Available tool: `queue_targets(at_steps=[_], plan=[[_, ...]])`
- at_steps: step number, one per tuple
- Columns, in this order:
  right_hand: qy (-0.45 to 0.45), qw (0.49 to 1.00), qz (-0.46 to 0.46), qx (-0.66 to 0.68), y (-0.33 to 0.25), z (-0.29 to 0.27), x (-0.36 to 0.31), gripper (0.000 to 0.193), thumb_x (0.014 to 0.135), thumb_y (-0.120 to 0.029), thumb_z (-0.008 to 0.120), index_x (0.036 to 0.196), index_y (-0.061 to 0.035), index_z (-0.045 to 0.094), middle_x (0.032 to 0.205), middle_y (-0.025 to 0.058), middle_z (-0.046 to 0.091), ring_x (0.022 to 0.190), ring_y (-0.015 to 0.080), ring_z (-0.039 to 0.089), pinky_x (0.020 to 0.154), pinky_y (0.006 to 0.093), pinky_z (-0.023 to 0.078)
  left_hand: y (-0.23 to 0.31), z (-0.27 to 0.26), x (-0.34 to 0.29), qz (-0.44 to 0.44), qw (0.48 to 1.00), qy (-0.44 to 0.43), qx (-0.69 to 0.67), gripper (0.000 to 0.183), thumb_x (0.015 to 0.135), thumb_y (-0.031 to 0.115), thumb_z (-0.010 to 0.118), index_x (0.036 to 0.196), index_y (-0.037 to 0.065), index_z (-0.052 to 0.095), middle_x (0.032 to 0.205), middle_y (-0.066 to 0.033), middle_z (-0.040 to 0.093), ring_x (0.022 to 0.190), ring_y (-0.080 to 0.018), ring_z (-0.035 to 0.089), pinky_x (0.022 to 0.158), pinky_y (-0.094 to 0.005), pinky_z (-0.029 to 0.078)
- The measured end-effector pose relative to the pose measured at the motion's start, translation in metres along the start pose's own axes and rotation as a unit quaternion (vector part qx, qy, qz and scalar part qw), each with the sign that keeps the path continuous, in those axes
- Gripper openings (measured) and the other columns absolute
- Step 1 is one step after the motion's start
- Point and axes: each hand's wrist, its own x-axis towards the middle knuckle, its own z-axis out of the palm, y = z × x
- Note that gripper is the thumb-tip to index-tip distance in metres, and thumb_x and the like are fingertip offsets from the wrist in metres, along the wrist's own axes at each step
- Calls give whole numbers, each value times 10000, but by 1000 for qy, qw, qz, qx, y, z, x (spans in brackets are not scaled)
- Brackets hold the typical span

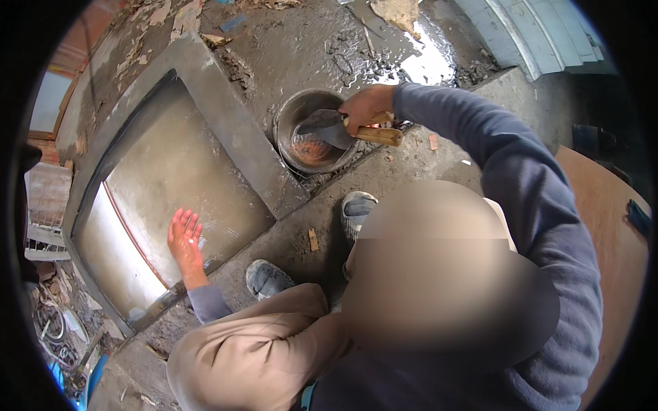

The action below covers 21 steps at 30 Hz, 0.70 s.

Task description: The person scoops wet cement from a pile into a bucket using a trowel, then carries the bucket to a recessed floor area and applies the cement to the edges and surface. The person repeatedly scoops, carries, and spreads cement, smoothing the applied material with the trowel.

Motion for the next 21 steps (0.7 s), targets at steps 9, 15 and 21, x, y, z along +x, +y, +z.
queue_targets(at_steps=[9, 15, 21], plan=[[67, 989, -75, -106, 8, 14, 69, 506, 863, -437, 698, 1102, 3, 771, 1053, 212, 775, 1015, 382, 749, 901, 475, 589, 4, -43, -35, 26, 983, 164, 72, 286, 1020, 290, 715, 1215, 83, 689, 854, 28, 590, 640, -69, 486, 567, -243, 414], [186, 948, -176, -188, 51, 24, 67, 302, 1060, -300, 531, 1204, -68, 660, 1274, 166, 700, 1185, 362, 672, 917, 494, 562, -3, 11, -46, 178, 939, 11, 293, 242, 1087, 194, 569, 1243, 65, 702, 1196, -85, 756, 1106, -181, 706, 935, -357, 579], [106, 931, -294, -187, -68, -25, -25, 200, 969, -171, 668, 1105, -29, 700, 940, 229, 722, 874, 450, 701, 783, 516, 547, 43, -10, -100, 140, 973, 14, 183, 334, 1087, 296, 634, 1288, 34, 686, 1106, -107, 747, 1048, -177, 712, 931, -317, 560]])
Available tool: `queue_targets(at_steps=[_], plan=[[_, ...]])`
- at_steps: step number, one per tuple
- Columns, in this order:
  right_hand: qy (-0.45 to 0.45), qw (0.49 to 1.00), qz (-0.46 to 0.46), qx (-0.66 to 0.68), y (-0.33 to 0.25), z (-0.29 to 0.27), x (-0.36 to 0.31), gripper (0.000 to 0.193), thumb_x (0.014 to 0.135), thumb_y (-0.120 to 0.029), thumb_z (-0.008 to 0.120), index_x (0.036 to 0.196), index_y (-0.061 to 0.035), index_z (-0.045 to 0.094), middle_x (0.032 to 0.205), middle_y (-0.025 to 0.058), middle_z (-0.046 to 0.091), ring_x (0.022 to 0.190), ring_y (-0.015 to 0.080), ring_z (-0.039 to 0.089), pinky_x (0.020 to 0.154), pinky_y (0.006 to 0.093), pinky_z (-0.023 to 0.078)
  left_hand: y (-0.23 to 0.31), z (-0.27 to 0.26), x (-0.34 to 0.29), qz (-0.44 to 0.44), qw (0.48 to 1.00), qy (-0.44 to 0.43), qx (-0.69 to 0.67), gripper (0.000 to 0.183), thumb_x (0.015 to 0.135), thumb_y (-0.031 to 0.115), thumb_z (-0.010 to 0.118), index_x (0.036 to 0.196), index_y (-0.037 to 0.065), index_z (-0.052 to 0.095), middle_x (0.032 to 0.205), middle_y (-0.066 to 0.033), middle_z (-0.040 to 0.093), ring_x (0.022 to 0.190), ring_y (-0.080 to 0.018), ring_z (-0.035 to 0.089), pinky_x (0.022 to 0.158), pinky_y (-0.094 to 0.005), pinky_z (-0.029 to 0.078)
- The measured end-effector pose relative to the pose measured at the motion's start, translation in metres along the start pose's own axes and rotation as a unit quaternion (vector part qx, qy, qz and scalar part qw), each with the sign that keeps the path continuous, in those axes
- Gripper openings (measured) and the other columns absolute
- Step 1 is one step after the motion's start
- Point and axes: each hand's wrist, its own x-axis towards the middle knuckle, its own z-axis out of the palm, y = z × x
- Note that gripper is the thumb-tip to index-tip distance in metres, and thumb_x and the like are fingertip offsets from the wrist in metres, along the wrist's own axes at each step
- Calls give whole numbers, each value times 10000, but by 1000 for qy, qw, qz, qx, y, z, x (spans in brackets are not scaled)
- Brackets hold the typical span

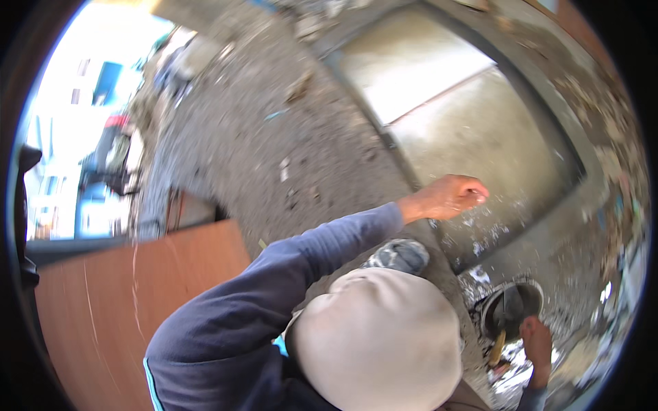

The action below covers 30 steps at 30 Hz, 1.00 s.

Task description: The person scoops wet cement from a pile into a bucket using a trowel, then carries the bucket to a recessed floor area and applies the cement to the edges and surface. The person repeatedly scoops, carries, and spreads cement, smoothing the applied material with the trowel.

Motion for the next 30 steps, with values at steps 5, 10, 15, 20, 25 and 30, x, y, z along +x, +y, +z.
queue_targets(at_steps=[5, 10, 15, 20, 25, 30], plan=[[-139, 986, -72, -53, -131, -70, 52, 312, 925, -131, 719, 1214, -15, 711, 991, 236, 744, 916, 412, 728, 818, 464, 566, -31, -90, -79, 35, 981, 176, -72, 322, 1102, 298, 579, 1237, 33, 700, 1023, -83, 730, 914, -171, 706, 843, -359, 589], [-32, 979, -174, -106, -195, -97, 137, 343, 943, -136, 708, 1261, -12, 675, 1025, 229, 736, 972, 404, 714, 851, 466, 551, -149, -265, -287, 4, 731, 643, -230, 458, 1111, 473, 535, 1129, 32, 660, 991, -131, 700, 847, -213, 682, 822, -421, 593], [-36, 990, -134, 6, -233, -79, 168, 356, 985, -165, 673, 1296, 6, 644, 934, 165, 724, 832, 306, 699, 784, 425, 548, -182, -402, -570, -22, 367, 842, -395, 570, 1132, 471, 387, 1389, -1, 578, 1411, -231, 607, 1351, -301, 559, 1206, -477, 406], [-194, 977, -31, 87, -229, -38, 157, 348, 1016, -166, 643, 1312, 17, 633, 838, 78, 683, 713, 156, 631, 700, 332, 530, -171, -449, -642, -172, 402, 849, -296, 515, 1101, 428, 427, 1331, 1, 600, 1313, -212, 629, 1269, -289, 592, 1130, -466, 461], [-198, 962, 30, 185, -185, -10, 137, 302, 1018, -184, 640, 1266, -13, 670, 815, 55, 672, 683, 153, 609, 694, 330, 527, -166, -481, -633, -235, 467, 811, -262, 460, 1070, 386, 466, 1274, 3, 622, 1215, -193, 651, 1188, -277, 625, 1054, -455, 515], [-170, 977, 39, 122, -147, -8, 124, 322, 1019, -228, 646, 1275, -33, 672, 846, 81, 740, 733, 166, 690, 717, 366, 546, -165, -501, -606, -217, 503, 796, -258, 406, 1038, 343, 506, 1216, 5, 644, 1116, -174, 674, 1106, -266, 658, 979, -444, 570]])
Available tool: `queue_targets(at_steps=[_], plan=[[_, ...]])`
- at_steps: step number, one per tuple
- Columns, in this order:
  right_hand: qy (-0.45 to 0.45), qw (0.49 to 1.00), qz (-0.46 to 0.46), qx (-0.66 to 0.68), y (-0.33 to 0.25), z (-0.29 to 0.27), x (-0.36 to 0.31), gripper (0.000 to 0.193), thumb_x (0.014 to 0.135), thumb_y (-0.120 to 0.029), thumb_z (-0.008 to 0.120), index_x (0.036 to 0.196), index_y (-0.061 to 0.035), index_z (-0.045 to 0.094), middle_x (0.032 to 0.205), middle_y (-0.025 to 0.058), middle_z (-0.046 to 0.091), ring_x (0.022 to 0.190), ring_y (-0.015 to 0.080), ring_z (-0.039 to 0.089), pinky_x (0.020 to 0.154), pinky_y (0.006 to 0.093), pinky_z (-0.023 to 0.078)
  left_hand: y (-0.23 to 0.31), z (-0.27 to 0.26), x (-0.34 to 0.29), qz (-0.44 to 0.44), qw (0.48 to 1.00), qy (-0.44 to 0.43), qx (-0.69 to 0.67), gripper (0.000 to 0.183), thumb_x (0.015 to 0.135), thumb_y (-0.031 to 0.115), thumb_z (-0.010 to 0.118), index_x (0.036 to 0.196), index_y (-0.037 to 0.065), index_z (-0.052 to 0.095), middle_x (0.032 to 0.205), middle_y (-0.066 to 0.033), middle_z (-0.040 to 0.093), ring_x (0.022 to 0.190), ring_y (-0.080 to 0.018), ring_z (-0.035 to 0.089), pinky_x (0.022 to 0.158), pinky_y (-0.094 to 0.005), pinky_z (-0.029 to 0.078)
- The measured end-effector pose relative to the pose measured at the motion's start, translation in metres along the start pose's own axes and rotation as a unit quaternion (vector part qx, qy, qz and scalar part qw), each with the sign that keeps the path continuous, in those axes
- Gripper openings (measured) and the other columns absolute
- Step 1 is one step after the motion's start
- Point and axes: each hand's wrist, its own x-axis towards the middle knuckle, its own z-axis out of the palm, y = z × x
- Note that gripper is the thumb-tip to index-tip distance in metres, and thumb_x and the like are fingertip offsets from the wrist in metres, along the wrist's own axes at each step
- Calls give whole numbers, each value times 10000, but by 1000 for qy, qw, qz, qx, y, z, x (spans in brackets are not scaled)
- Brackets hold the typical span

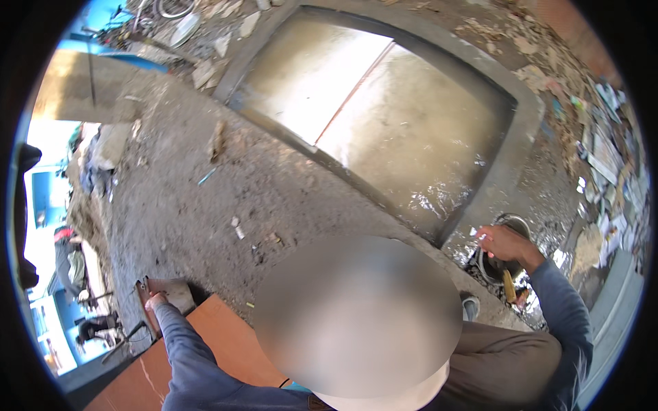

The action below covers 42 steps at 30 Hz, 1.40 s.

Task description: The person scoops wet cement from a pile into a bucket using a trowel, then carries the bucket to a recessed floor area and applies the cement to the edges and surface. The person repeatedly scoops, carries, and spreads cement, smoothing the applied material with the trowel.

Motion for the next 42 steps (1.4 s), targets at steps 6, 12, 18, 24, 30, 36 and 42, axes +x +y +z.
queue_targets(at_steps=[6, 12, 18, 24, 30, 36, 42], plan=[[43, 999, 12, 19, -15, -22, -9, 362, 1019, -227, 642, 1321, -28, 656, 914, 104, 749, 761, 180, 692, 755, 376, 557, -15, 60, -77, 33, 981, -151, -120, 340, 1001, 292, 554, 1147, 8, 670, 998, -151, 700, 1008, -251, 698, 887, -431, 636], [230, 962, -127, -69, -123, -52, -35, 589, 994, -295, 725, 1482, -30, 530, 1299, 172, 656, 1129, 297, 663, 956, 418, 539, -62, 156, -246, 75, 909, -372, -171, 194, 935, 232, 602, 1042, 70, 608, 973, -85, 690, 897, -263, 688, 938, -482, 589], [371, 823, -400, -159, -228, -36, -74, 944, 911, -498, 795, 1623, -58, 357, 1567, 239, 447, 1473, 401, 442, 1216, 561, 378, -126, 265, -427, -24, 777, -605, -170, 257, 1047, 221, 463, 1168, 74, 634, 1112, -34, 703, 1024, -160, 679, 922, -353, 543], [294, 858, -394, -149, -206, -20, -92, 735, 899, -538, 791, 1463, -104, 605, 1457, 86, 617, 1431, 304, 500, 1279, 563, 264, -167, 295, -552, -81, 769, -623, -116, 279, 1082, 246, 463, 1203, 65, 637, 1110, -15, 699, 1027, -139, 666, 929, -324, 529], [117, 880, -363, 284, -216, -28, -119, 564, 1115, -456, 533, 1458, -10, 570, 1322, 137, 718, 1373, 272, 597, 1213, 457, 418, -184, 281, -613, 28, 759, -643, -100, 286, 1097, 284, 559, 1154, 19, 654, 1070, -33, 684, 989, -128, 645, 875, -311, 525], [83, 684, -361, 629, -218, -72, -139, 433, 1144, -479, 466, 1094, -70, 597, 710, -86, 346, 613, 69, 343, 635, 278, 407, -182, 272, -620, 212, 776, -594, -12, 337, 1116, 333, 584, 1068, 14, 683, 933, -38, 693, 798, -128, 615, 724, -300, 525], [163, 665, -549, 480, -193, -149, -230, 479, 1160, -483, 376, 1081, -80, 622, 603, -110, 318, 470, 42, 251, 399, 229, 248, -176, 262, -574, 42, 815, -575, -52, 374, 1120, 350, 570, 1197, -9, 643, 1099, -110, 736, 955, -189, 715, 847, -333, 587]])
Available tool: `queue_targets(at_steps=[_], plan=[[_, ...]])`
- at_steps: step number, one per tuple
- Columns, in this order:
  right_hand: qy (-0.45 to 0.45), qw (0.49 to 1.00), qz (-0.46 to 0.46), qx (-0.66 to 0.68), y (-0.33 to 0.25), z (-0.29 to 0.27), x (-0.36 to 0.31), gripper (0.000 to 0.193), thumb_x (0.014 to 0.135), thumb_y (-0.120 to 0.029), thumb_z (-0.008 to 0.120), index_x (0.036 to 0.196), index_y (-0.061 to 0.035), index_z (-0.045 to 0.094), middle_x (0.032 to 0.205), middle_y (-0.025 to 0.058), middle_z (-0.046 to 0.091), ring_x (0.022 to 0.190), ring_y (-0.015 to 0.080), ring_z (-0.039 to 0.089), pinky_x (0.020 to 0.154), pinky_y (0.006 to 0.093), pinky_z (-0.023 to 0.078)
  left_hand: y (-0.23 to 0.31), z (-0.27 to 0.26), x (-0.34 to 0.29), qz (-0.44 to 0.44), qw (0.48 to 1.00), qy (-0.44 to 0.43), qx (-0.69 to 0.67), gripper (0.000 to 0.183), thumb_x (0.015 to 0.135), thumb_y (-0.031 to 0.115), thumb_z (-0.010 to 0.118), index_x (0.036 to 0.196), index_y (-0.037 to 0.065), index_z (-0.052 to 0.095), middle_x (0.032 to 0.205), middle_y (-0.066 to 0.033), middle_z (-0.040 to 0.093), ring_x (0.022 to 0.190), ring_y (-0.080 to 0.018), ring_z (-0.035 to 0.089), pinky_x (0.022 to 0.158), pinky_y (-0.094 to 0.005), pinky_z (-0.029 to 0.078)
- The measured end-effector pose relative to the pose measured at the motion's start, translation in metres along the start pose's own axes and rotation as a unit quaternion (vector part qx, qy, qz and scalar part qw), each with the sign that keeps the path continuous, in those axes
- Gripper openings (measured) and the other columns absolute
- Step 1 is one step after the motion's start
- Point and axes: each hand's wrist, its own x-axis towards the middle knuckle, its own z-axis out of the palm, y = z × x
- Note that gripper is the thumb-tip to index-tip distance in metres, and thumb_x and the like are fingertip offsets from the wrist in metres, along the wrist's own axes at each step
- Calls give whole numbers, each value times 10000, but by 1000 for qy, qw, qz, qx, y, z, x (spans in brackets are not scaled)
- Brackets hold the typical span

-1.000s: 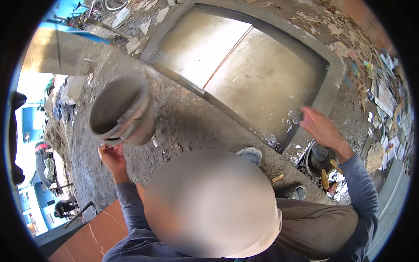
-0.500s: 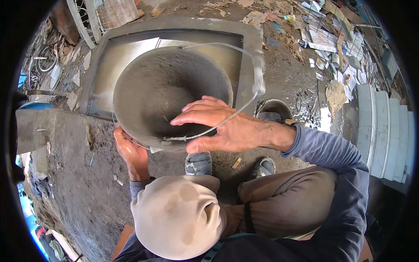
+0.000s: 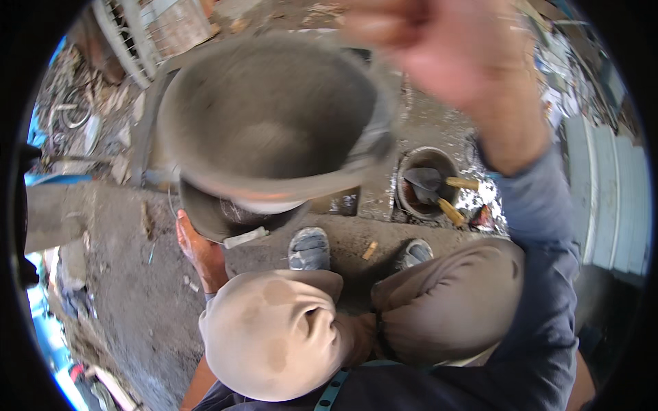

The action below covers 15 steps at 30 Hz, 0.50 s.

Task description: The person scoops wet cement from a pile into a bucket using a trowel, then carries the bucket to a recessed floor area and applies the cement to the edges and surface. The person repeatedly scoops, carries, and spreads cement, smoothing the applied material with the trowel.

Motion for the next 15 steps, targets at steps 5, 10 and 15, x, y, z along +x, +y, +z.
queue_targets(at_steps=[5, 10, 15], plan=[[123, 962, 87, -229, -27, -11, -34, 460, 1140, -480, 469, 1197, -67, 665, 671, -109, 312, 530, 29, 257, 457, 227, 234, 23, -93, 15, 41, 992, 113, 27, 417, 1103, 399, 559, 1222, 10, 651, 1193, -109, 710, 1040, -198, 695, 895, -370, 575], [185, 852, 139, -470, 29, -31, -39, 530, 1115, -530, 510, 1161, -53, 738, 677, -99, 307, 540, 12, 266, 475, 229, 216, 64, -228, 19, 54, 983, 162, 65, 503, 1120, 444, 503, 1324, -1, 620, 1308, -121, 687, 1164, -252, 686, 1009, -399, 574], [186, 816, 151, -526, 35, -53, -23, 574, 1081, -570, 550, 1151, -37, 751, 671, -94, 334, 559, 5, 287, 495, 230, 234, 68, -343, 1, 8, 957, 266, 113, 545, 1119, 494, 489, 1381, 27, 592, 1328, -121, 682, 1191, -268, 671, 1022, -422, 549]])
